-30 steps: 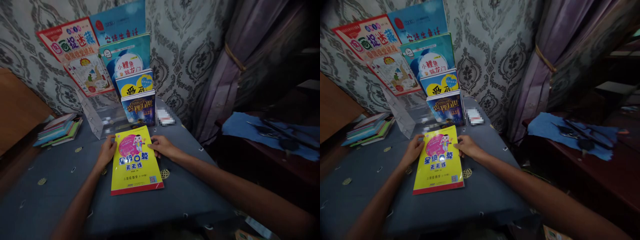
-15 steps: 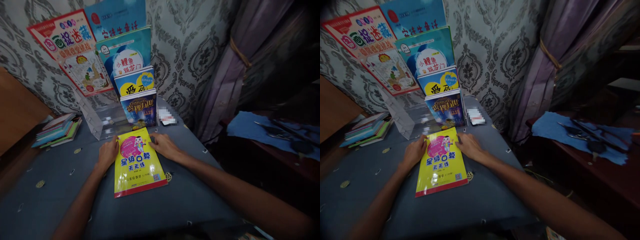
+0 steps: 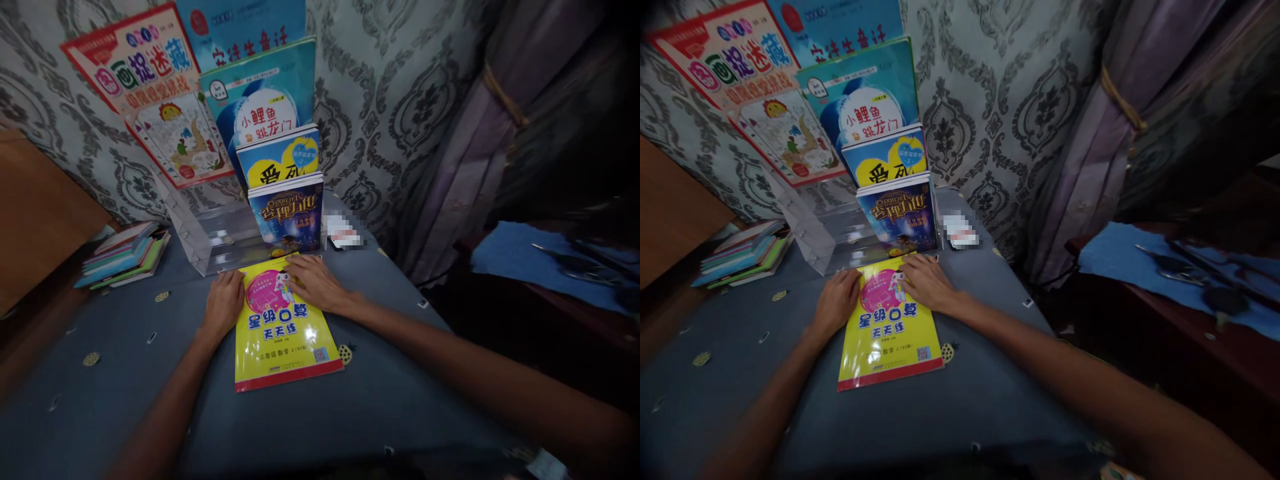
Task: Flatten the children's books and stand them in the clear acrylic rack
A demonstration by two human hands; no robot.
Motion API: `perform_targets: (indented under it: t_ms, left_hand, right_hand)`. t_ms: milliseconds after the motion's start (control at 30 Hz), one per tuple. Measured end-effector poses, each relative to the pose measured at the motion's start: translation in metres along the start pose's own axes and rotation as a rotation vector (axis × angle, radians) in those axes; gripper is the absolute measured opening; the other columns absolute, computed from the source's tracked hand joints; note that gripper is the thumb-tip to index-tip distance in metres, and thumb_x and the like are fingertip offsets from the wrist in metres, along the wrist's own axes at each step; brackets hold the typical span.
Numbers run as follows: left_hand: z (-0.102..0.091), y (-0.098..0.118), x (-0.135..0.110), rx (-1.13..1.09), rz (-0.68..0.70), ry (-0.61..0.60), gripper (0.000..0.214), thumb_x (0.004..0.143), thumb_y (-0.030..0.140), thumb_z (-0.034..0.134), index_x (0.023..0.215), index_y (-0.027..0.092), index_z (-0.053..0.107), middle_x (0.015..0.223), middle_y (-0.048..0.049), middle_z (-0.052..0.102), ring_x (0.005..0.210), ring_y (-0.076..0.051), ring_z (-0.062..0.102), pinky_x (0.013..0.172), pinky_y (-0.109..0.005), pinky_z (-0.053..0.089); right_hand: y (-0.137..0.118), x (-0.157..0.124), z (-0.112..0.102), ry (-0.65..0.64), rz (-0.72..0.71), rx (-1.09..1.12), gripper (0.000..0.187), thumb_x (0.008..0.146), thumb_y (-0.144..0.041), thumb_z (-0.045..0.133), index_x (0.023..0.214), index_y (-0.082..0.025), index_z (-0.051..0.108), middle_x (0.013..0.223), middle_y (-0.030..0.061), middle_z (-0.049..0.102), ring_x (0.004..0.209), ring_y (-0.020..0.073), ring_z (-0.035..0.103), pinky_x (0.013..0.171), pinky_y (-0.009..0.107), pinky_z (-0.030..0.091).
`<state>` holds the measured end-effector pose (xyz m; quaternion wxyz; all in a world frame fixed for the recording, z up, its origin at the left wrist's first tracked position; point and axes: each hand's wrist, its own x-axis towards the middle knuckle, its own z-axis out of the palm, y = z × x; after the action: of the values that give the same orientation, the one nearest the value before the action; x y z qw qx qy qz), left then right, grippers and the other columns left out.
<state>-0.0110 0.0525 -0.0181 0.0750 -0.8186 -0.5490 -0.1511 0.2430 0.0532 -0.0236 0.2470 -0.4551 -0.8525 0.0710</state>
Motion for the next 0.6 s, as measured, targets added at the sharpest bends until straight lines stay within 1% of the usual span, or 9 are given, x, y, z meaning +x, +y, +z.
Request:
perform_targets:
  t_ms: [100,233,433,600]
  left_hand:
    - [0.001,-0.001,0.001,-0.003,0.005,-0.017,0.027,0.101,0.021,0.039,0.113,0.017,0.063,0.112,-0.0126,0.069,0.106,-0.027,0.062,0.091,-0.040,0.047]
    - [-0.001,0.002,0.003,0.058,0.025,-0.044,0.027,0.101,0.020,0.039,0.113,0.017,0.064,0.113,-0.0138,0.069,0.108,-0.029,0.061,0.091,-0.042,0.047]
    - [0.000,0.014,0.013,0.033,0.081,-0.082,0.031,0.100,0.018,0.040,0.120,0.017,0.063,0.121,-0.0135,0.068,0.112,-0.029,0.061,0.095,-0.043,0.047]
    - [0.006,0.026,0.025,-0.042,0.134,-0.074,0.035,0.097,0.015,0.042,0.125,0.018,0.064,0.126,-0.0135,0.066,0.114,-0.028,0.060,0.097,-0.043,0.049]
  right_hand:
    - [0.004,0.005,0.003,-0.045,0.055,-0.007,0.030,0.098,-0.028,0.056,0.123,-0.015,0.067,0.138,0.0162,0.063,0.130,0.0310,0.053,0.108,0.050,0.037]
    - [0.010,0.004,0.004,-0.063,0.059,0.028,0.033,0.099,-0.028,0.056,0.128,-0.015,0.064,0.139,0.0145,0.062,0.133,0.0286,0.052,0.110,0.050,0.034]
    - [0.016,0.003,0.003,-0.016,0.137,0.046,0.033,0.097,-0.026,0.057,0.126,-0.013,0.065,0.138,0.0166,0.063,0.131,0.0289,0.054,0.110,0.047,0.036]
    - [0.023,0.004,0.004,0.013,0.144,0.092,0.033,0.094,-0.018,0.056,0.126,-0.015,0.066,0.134,0.0145,0.066,0.128,0.0281,0.056,0.109,0.047,0.039]
